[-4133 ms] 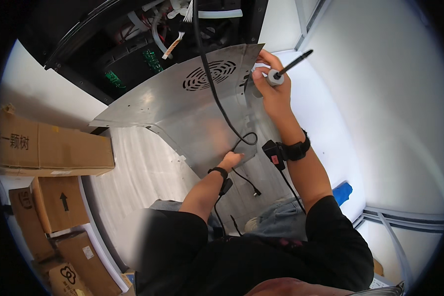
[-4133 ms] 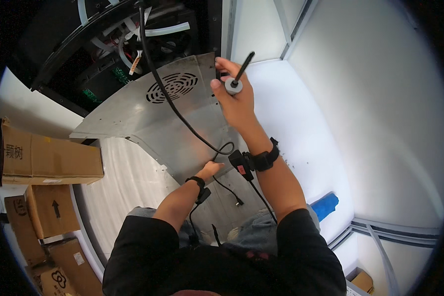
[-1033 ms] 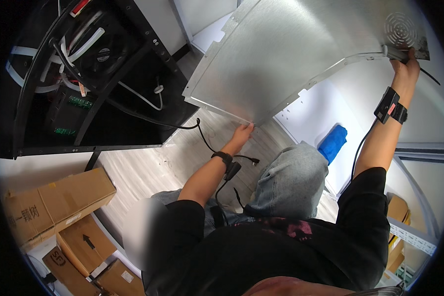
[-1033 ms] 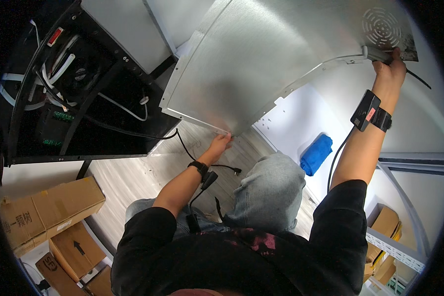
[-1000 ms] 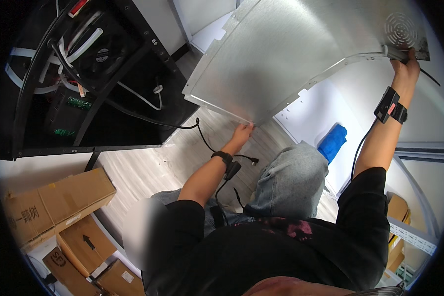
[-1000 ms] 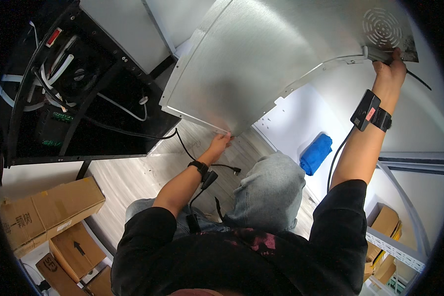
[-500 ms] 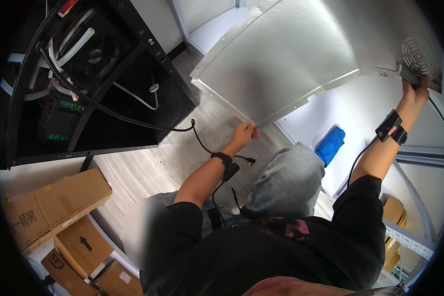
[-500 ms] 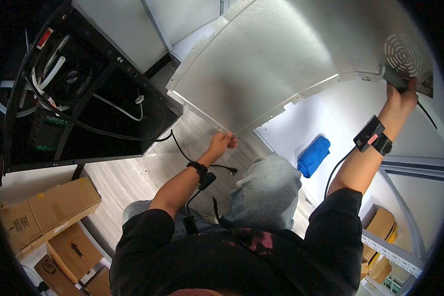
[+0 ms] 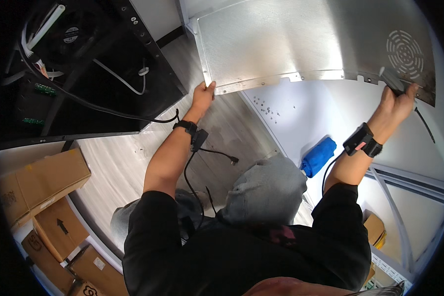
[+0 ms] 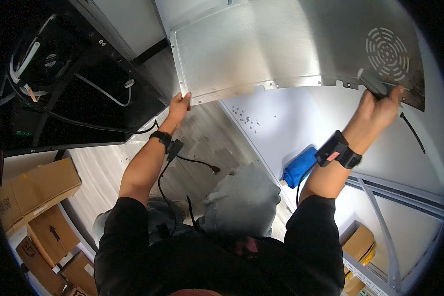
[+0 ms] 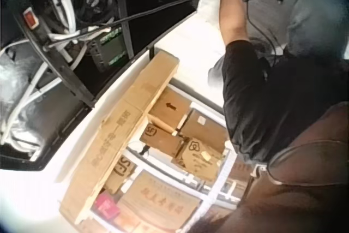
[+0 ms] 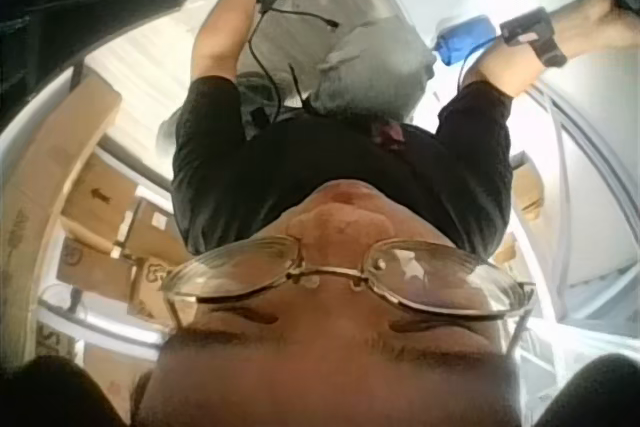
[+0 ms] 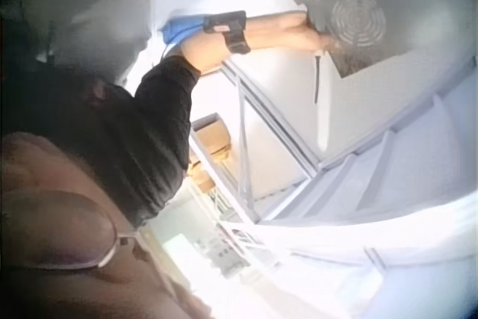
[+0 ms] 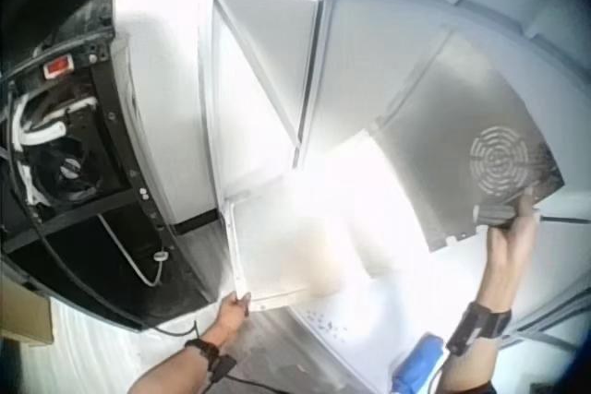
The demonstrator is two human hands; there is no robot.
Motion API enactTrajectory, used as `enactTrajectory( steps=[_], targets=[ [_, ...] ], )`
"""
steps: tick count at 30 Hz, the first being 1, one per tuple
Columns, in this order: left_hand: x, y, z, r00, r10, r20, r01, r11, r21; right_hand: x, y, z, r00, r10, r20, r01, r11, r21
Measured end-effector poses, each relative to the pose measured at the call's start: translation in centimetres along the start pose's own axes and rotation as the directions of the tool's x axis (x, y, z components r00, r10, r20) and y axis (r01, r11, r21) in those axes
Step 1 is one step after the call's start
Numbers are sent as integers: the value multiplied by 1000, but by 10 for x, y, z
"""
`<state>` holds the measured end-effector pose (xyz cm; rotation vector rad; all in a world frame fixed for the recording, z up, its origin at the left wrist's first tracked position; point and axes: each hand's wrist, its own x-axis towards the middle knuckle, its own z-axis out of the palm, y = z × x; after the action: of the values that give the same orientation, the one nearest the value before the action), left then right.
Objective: The person uses a screwdriver to remove multiple screws from the back panel of a large white appliance. After unscrewing all fasteners, the person detaches and removes the metal back panel, exposing the internal components.
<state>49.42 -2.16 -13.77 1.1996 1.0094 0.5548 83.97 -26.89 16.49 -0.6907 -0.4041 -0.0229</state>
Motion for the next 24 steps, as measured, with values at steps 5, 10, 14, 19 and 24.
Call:
enactTrajectory(
  steps=[5,10,14,19,24],
  targets=[
    [0,51,35,988,-153,-3,152,984,-94,15,-10,22,992,-80,-93,67,988,-138],
    [-7,68,42,983,-175,57,183,962,-203,-1,-27,48,993,-91,-68,84,991,-100],
    [-3,64,47,987,-160,27,162,970,-180,15,-25,38,991,35,-128,-46,995,-83],
    [-5,72,56,991,-133,-32,123,970,-208,32,-14,19,983,147,-106,-154,986,-60],
    [-9,82,54,990,-77,-115,64,992,-108,31,-12,-3,972,145,-183,-184,959,-214]
  ],
)
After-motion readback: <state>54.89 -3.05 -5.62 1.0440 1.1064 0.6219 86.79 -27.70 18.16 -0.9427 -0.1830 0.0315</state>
